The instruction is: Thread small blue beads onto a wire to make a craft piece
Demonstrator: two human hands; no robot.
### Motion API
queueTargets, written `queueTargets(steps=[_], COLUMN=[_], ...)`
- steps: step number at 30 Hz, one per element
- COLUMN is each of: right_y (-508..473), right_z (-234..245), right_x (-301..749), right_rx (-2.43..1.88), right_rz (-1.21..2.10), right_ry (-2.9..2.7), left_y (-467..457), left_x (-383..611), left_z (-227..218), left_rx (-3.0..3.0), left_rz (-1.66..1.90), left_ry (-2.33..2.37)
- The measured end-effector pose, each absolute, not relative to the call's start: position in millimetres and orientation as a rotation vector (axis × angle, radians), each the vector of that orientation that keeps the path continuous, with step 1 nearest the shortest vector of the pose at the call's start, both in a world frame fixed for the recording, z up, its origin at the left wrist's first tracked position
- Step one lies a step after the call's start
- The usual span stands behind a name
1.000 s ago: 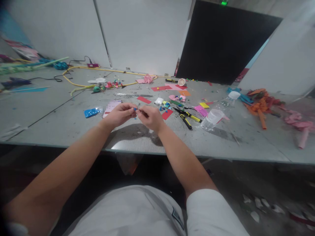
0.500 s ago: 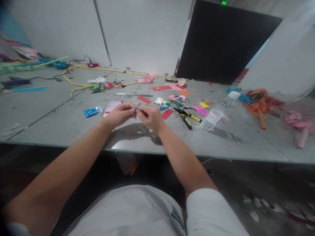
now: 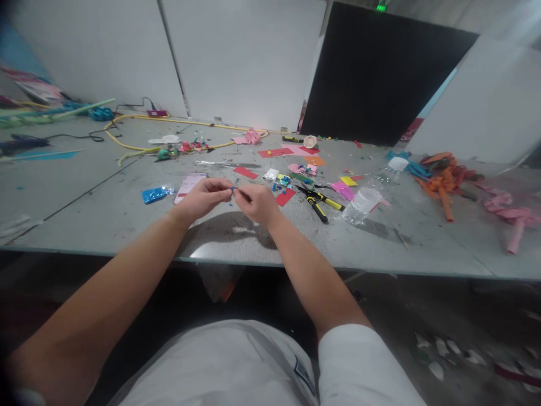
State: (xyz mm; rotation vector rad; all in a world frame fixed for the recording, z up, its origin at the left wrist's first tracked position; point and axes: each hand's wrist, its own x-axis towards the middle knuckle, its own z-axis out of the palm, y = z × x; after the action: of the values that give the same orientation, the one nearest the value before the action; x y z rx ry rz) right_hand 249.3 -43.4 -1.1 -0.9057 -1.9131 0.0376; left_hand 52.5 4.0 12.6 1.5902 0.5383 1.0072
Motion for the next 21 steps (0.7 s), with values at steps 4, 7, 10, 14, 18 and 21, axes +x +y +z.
queueTargets(steps=[4, 7, 10, 14, 18, 21], right_y=[-45.0, -46.2, -46.6, -46.9, -45.9, -44.0], right_z=[0.3, 2.2, 3.7, 5.0, 5.9, 6.3], right_x=[248.8, 249.0, 249.6, 249.9, 249.2, 248.8], right_rx=[-0.922, -0.926, -0.914, -0.905, -0.951, -1.016], right_rz=[0.058, 0.077, 0.103, 0.171, 0.368, 0.531], right_ry=[-1.926, -1.937, -1.940, -1.922, -1.865, -1.780], left_y=[3.8, 5.4, 7.7, 9.5, 10.4, 12.6], left_x=[52.8, 52.3, 51.4, 50.5, 49.4, 48.6], left_z=[13.5, 12.0, 9.1, 6.4, 5.5, 3.7], left_rx=[1.607, 1.592, 1.579, 1.551, 1.574, 1.619], left_rz=[0.995, 0.969, 0.962, 0.945, 0.968, 0.994], left_ry=[0.546, 0.520, 0.500, 0.487, 0.488, 0.479])
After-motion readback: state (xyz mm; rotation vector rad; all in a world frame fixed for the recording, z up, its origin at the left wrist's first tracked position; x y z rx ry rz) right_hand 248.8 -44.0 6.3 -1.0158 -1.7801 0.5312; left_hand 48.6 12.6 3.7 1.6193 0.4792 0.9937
